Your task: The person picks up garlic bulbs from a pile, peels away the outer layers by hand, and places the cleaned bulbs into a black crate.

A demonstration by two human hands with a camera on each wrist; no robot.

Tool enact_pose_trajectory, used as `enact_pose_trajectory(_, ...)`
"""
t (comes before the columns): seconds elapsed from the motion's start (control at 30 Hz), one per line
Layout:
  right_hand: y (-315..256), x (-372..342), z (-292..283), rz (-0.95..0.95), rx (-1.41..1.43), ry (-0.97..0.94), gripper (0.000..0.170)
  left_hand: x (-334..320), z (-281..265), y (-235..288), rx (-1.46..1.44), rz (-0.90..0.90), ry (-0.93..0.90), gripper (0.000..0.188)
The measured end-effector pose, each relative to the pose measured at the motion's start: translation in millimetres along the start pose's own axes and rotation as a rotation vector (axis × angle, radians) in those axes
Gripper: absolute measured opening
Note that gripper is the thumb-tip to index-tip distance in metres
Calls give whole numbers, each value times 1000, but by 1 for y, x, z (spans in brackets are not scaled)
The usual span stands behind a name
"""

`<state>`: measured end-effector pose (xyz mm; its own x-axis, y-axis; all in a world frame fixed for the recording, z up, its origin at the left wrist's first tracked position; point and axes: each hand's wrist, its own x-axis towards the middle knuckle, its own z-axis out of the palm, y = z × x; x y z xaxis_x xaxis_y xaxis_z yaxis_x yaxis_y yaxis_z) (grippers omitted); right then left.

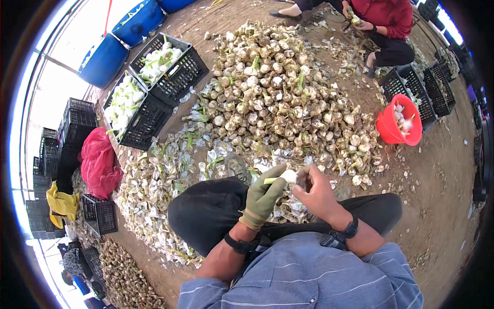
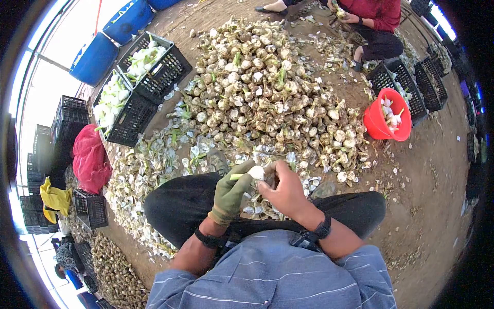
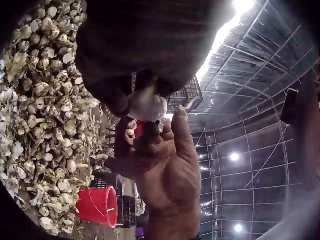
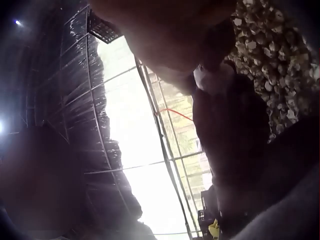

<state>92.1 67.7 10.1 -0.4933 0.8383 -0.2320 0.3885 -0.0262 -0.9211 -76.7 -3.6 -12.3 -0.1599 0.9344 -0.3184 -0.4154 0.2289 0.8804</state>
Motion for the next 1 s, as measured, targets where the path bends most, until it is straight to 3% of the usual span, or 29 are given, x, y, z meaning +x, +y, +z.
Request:
enact_pose_trajectory(0.07,0,3,3,-68,-68,36,22,-1,-2,1,95,108,-9,42)
enact_pose_trajectory(0.13,5,9,2,38,209,-50,19,1,-6,-2,232,271,-32,42)
enact_pose_trajectory(0.23,10,13,-5,211,553,-179,16,-3,-8,2,-32,4,-56,43)
enact_pose_trajectory(0.37,16,15,-19,350,1030,-300,20,3,-16,-4,-158,-143,-65,40)
enact_pose_trajectory(0.47,18,18,-2,239,515,-171,25,4,-18,-7,-47,-176,-32,39)
enact_pose_trajectory(0.5,18,16,10,167,466,-72,27,3,-15,-7,39,-53,-14,39)
enact_pose_trajectory(0.53,22,18,11,56,319,-92,25,3,-11,-7,127,70,3,39)
enact_pose_trajectory(0.6,27,23,6,270,543,-162,22,2,-15,-4,-65,-70,23,40)
enact_pose_trajectory(0.67,31,32,6,230,650,-157,28,1,-12,4,-113,-65,115,37)
enact_pose_trajectory(0.73,10,36,18,170,677,-88,32,7,-12,4,358,279,191,43)
enact_pose_trajectory(0.77,11,39,26,157,646,-117,35,7,-15,6,665,375,159,47)
enact_pose_trajectory(0.8,20,46,33,214,531,-144,34,6,-12,12,786,427,123,54)
enact_pose_trajectory(0.97,93,105,55,505,824,-162,32,10,-23,10,970,519,379,65)
enact_pose_trajectory(1.0,91,111,56,498,823,-163,32,9,-25,17,726,437,395,66)
